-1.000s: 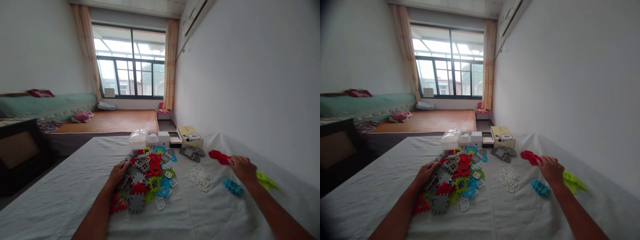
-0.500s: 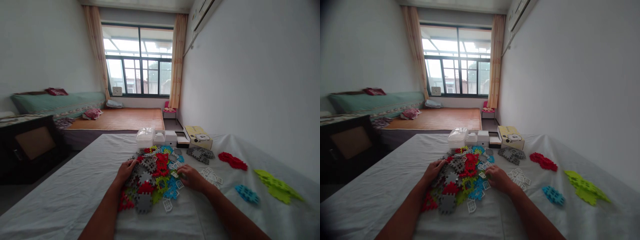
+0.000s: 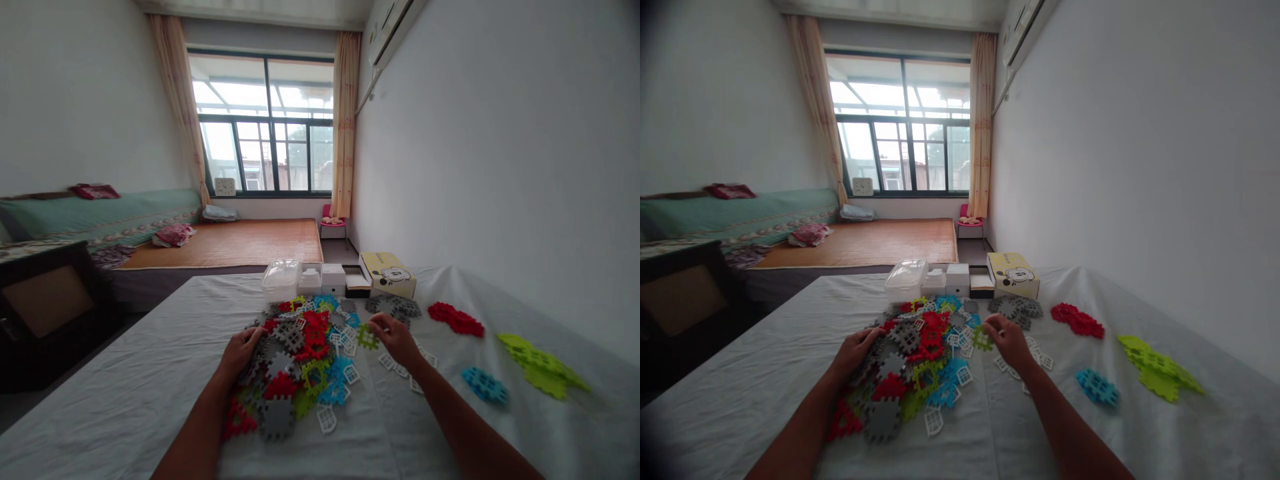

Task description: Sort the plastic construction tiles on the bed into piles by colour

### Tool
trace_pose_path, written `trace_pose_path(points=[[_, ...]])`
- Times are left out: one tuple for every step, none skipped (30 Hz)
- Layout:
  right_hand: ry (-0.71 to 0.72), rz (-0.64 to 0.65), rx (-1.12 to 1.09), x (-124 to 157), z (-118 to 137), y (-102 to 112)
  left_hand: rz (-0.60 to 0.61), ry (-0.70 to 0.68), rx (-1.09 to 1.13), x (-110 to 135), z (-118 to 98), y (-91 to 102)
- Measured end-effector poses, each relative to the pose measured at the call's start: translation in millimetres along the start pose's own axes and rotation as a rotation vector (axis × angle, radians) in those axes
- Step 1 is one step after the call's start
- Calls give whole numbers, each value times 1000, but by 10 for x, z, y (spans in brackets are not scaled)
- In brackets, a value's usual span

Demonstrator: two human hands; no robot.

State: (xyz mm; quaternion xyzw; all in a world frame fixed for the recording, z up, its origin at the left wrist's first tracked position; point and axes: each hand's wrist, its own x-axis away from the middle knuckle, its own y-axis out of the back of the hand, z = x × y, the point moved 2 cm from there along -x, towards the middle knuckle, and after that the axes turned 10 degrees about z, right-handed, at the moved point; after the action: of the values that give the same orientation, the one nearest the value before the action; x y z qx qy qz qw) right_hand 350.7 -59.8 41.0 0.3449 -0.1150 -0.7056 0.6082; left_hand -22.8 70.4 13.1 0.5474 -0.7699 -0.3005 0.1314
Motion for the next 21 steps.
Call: trace_pose_path(points=[[-44, -64, 8, -19, -141, 118, -1, -2, 0, -6, 12, -1], [-88, -125, 17, -30, -288, 237, -1, -6, -3, -12, 24, -3], [-130, -175, 26, -33, -434, 345, -1, -10, -10, -18, 37, -4], [-170, -215, 38, -30, -572, 437, -2, -15, -17, -23, 49, -4], [-204, -241, 48, -22, -696, 507, -3, -18, -24, -28, 62, -4], [-230, -256, 53, -13, -800, 554, -2, -19, -28, -34, 75, -5], [-245, -265, 48, -5, -882, 581, -1, -16, -29, -38, 88, -5], [-251, -270, 35, 1, -941, 592, 2, -12, -28, -43, 101, -4], [-251, -270, 14, 2, -978, 597, 8, -8, -27, -48, 112, -4], [-247, -268, -11, 1, -996, 604, 11, -6, -26, -52, 122, -4], [-242, -265, -31, -2, -1001, 622, 15, -6, -26, -55, 128, -3], [-236, -269, -41, 0, -998, 661, 18, -7, -27, -58, 133, -2], [-232, -283, -38, 10, -993, 726, 20, -9, -28, -60, 135, -1], [-231, -311, -14, 36, -994, 822, 22, -9, -27, -63, 136, 0], [-236, -349, 34, 83, -1004, 945, 23, -6, -26, -65, 136, 0], [-249, -392, 104, 156, -1028, 1091, 24, -2, -24, -66, 135, 1], [-276, -438, 191, 258, -1068, 1254, 27, -1, -23, -68, 133, 2], [-317, -482, 285, 388, -1123, 1425, 27, 0, -23, -70, 131, 3], [-371, -519, 378, 544, -1191, 1595, 28, 0, -23, -71, 128, 4], [-436, -542, 464, 717, -1266, 1757, 27, -3, -23, -71, 123, 6], [-500, -551, 531, 897, -1341, 1905, 25, -8, -23, -69, 117, 6]])
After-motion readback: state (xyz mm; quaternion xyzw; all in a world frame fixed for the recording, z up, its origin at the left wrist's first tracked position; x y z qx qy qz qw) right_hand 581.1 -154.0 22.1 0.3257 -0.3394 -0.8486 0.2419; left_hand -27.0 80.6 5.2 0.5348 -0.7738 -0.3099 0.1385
